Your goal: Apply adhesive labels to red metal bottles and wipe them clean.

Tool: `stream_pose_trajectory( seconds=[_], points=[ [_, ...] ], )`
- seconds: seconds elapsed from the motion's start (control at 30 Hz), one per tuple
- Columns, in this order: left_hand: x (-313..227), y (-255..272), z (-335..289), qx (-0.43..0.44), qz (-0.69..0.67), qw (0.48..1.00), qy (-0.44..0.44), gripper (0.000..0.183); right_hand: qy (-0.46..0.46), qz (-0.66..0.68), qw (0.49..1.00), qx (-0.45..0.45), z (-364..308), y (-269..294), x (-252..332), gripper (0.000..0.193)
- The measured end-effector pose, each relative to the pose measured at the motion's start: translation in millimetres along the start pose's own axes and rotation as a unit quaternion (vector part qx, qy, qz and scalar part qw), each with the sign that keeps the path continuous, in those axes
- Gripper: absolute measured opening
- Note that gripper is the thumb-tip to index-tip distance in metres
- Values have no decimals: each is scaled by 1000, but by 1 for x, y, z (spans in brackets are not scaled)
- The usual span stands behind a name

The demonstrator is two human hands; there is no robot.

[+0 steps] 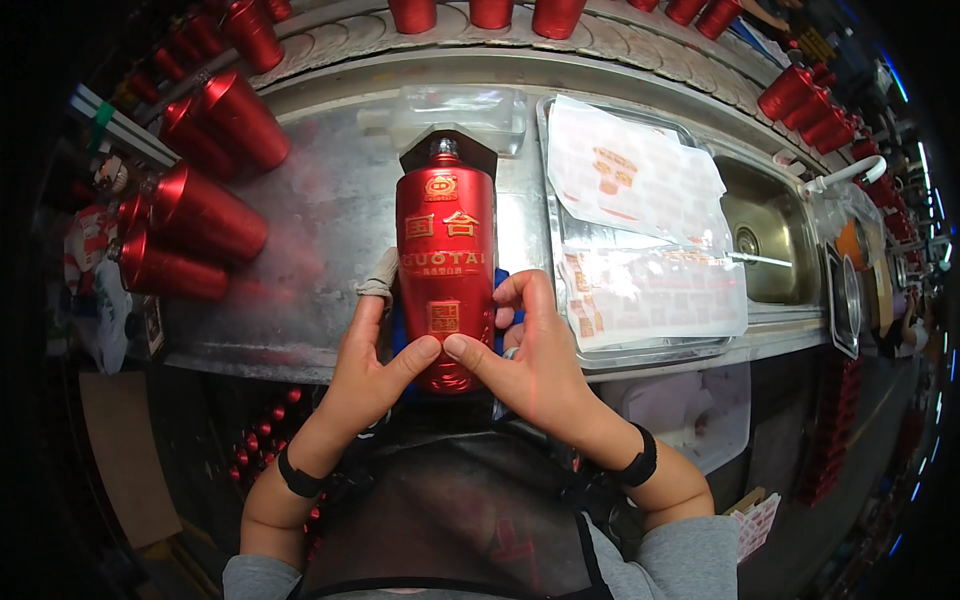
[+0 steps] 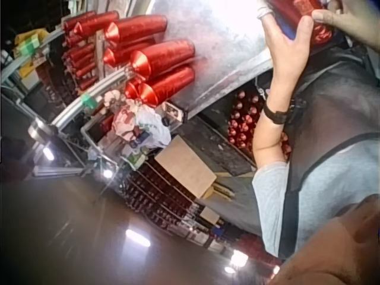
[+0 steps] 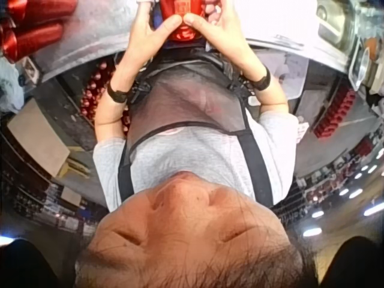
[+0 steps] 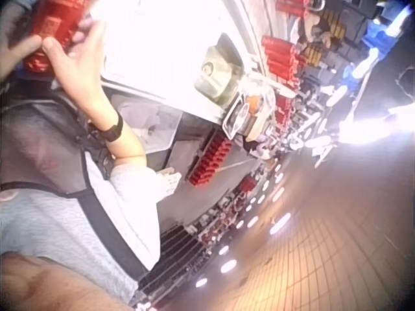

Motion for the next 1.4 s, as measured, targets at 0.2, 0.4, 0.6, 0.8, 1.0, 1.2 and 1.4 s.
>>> stream_pose_trajectory(
  seconds=[0.2,0.4,0.6,0.8,1.0,1.2,1.4],
  points=[
    [2,-1,2,11,9,1000,-1,91,11,32,999,15,2,3,-5,56],
    [0,3,2,28,-33,999,29,89,12,45,999,24,3,4,-6,54],
    [0,0,2,20,-27,999,23,87,18,17,1000,-12,8,0,1,57],
    [1,1,2,13,-27,999,25,82,18,-17,999,-45,13,-9,11,56],
    [0,0,2,8,-42,999,25,81,39,-33,997,-62,13,-8,4,55],
    [1,-4,7,-3,-23,1000,14,84,19,55,998,-22,2,0,-7,57],
    [-1,-4,7,-7,-27,999,17,86,21,35,999,-6,-1,0,-9,60]
  ],
)
Point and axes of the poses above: each hand's wrist, its own z-axis towards the middle knuckle, its own y-axis out of the back of the hand, x = y × z, the point moved 2 cm from there along z, towards the middle knuckle, and after that the axes turned 4 degrees about z, right-handed, at the moved point
